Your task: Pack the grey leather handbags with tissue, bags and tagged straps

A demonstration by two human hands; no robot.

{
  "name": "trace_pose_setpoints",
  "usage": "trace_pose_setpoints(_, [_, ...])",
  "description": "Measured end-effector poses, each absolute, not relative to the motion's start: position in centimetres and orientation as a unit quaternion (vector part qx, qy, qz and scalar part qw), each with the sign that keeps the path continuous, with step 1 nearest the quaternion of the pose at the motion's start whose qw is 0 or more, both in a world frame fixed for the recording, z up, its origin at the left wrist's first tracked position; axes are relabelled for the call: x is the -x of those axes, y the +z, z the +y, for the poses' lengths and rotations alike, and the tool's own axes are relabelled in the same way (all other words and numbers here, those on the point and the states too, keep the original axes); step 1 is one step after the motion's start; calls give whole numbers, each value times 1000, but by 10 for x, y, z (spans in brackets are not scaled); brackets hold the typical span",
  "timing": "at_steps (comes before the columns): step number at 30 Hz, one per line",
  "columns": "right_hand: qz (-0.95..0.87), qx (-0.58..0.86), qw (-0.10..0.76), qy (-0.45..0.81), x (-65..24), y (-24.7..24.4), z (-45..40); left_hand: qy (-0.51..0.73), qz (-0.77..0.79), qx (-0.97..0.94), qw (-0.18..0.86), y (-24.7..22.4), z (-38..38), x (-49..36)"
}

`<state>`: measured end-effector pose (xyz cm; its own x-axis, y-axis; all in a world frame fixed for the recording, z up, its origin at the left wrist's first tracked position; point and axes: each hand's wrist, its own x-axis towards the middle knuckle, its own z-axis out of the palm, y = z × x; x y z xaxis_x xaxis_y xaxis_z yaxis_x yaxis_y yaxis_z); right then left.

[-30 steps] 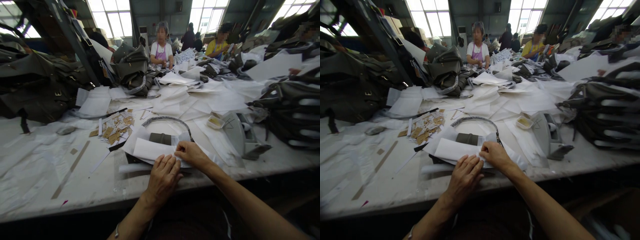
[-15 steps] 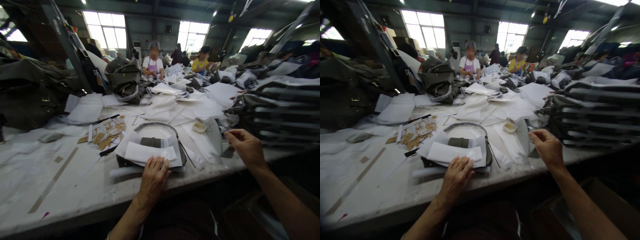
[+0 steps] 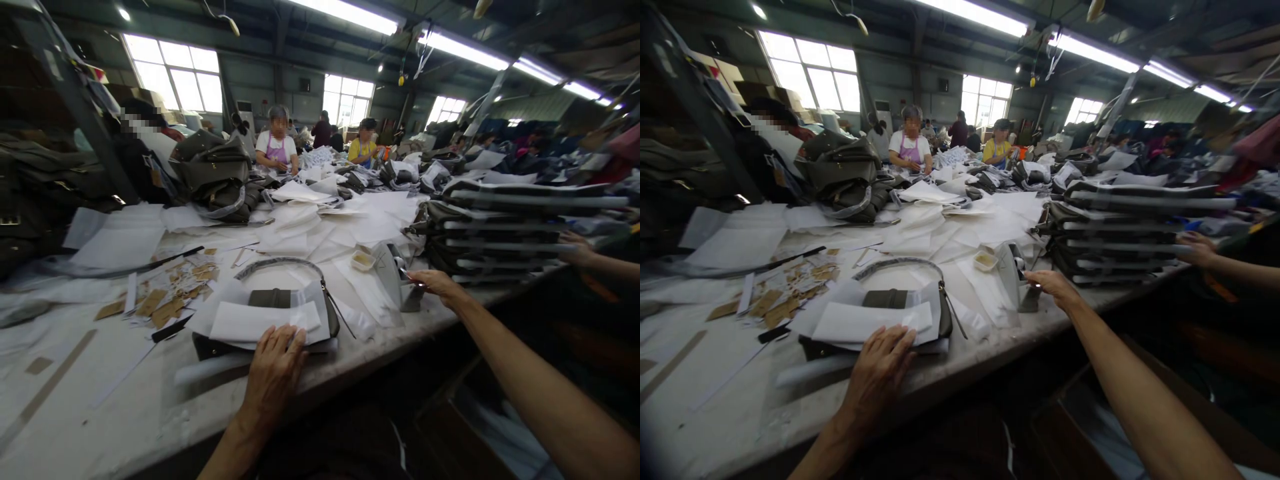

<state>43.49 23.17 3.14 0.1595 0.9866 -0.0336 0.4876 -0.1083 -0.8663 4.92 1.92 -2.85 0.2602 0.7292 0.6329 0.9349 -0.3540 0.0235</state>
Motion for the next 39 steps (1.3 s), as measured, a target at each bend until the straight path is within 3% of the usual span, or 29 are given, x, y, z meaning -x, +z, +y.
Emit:
trace_pose_setpoints(9, [-477,645,517,298,-432,28,203,-301,-543,765,170,-28,18,-52])
trace_pose_setpoints(18, [-453,705,449,312,-443,-22,148,-299,-552,762,160,-26,16,-53])
trace_pose_setpoints(21, [-582,631,364,362,-407,8,140,-289,-565,760,140,-22,13,-55])
trace_pose_setpoints(28, [-785,329,29,524,-256,92,149,-251,-585,757,147,-21,9,-59])
trace_pose_setpoints(35, [-882,206,-239,351,-162,99,179,-247,-596,746,164,-26,5,-60])
trace_pose_setpoints(39, [-900,196,-312,234,-127,101,181,-255,-596,743,164,-28,7,-60])
